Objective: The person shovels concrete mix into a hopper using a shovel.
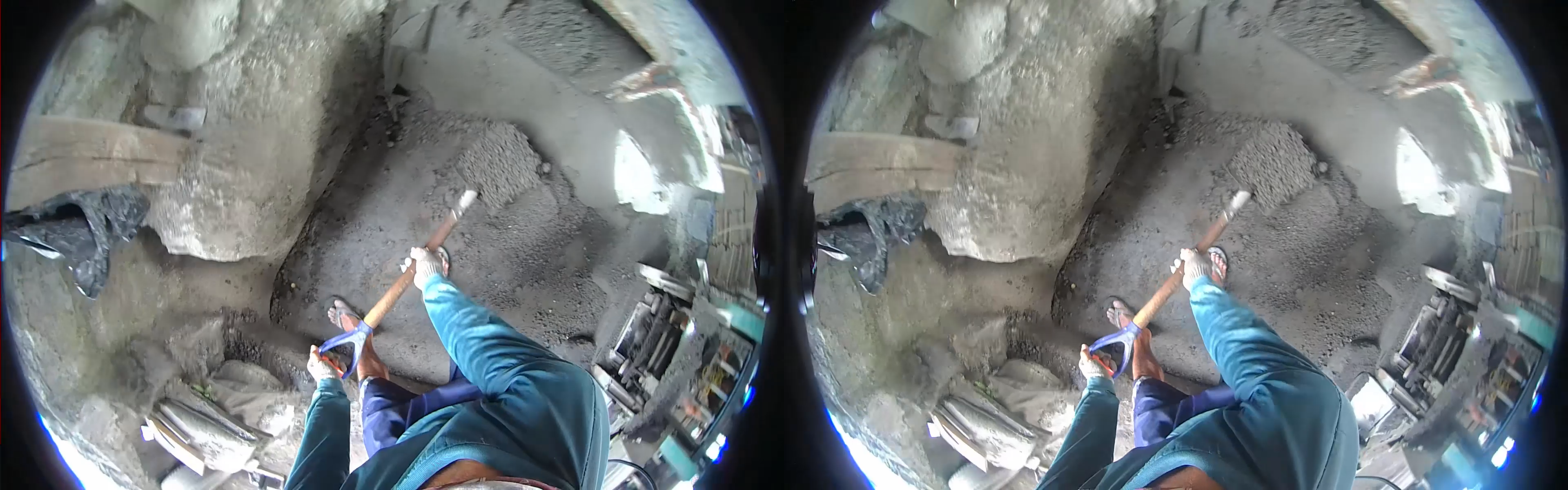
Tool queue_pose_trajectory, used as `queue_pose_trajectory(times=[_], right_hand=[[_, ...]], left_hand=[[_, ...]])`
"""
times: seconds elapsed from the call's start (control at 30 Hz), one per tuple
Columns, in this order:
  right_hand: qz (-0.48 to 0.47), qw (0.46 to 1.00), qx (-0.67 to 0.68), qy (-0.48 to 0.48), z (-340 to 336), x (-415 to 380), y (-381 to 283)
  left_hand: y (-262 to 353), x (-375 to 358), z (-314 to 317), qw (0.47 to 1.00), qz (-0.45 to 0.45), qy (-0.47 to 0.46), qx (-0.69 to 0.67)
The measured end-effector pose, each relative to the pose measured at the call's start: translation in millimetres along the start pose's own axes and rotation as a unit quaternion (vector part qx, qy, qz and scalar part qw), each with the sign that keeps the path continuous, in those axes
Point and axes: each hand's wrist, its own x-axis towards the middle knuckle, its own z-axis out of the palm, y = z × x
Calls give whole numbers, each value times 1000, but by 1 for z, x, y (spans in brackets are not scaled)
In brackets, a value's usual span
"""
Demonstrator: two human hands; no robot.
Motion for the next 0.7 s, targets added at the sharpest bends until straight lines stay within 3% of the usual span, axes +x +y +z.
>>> queue_pose_trajectory(times=[0.03, 0.07, 0.13, 0.17, 0.2, 0.23, 0.27, 0.33, 0.4, 0.43, 0.47, 0.53, 0.6, 0.63, 0.67, 0.7], right_hand=[[-49, 998, 11, 28, 5, -63, -23], [-104, 993, 58, -23, -32, -51, -22], [-164, 983, 27, 82, -69, -94, -57], [-194, 974, 74, 95, -105, -82, -64], [-182, 971, 126, 90, -110, -140, -92], [-230, 958, 147, 89, -120, -181, -114], [-278, 942, 167, 88, -134, -218, -134], [-372, 900, 192, 120, -161, -284, -177], [-469, 859, 204, 21, -207, -339, -221], [-481, 851, 207, 45, -222, -372, -247], [-533, 831, 159, -19, -251, -396, -269], [-586, 783, 194, -78, -288, -440, -306], [-545, 793, 253, -97, -268, -488, -303], [-521, 799, 277, -115, -253, -498, -312], [-525, 804, 259, -106, -235, -491, -308], [-522, 812, 241, -98, -211, -477, -297]], left_hand=[[1, -5, 1, 999, -2, -37, 16], [-2, -10, -3, 996, -5, -77, 36], [-4, -25, 3, 978, -1, -194, 73], [-2, -41, 18, 972, -38, -218, 80], [-1, -59, 30, 964, -76, -240, 92], [-13, -52, 44, 967, -74, -224, 95], [5, -113, 71, 947, -90, -278, 135], [-4, -153, 106, 930, -38, -329, 161], [-4, -211, 143, 877, -60, -447, 168], [0, -257, 160, 831, -19, -532, 161], [8, -305, 173, 778, 19, -610, 146], [18, -374, 183, 588, 387, -681, 203], [55, -422, 185, 360, 590, -710, 135], [69, -429, 179, 340, 558, -742, 148], [74, -416, 169, 391, 533, -739, 131], [71, -381, 155, 535, 380, -736, 165]])
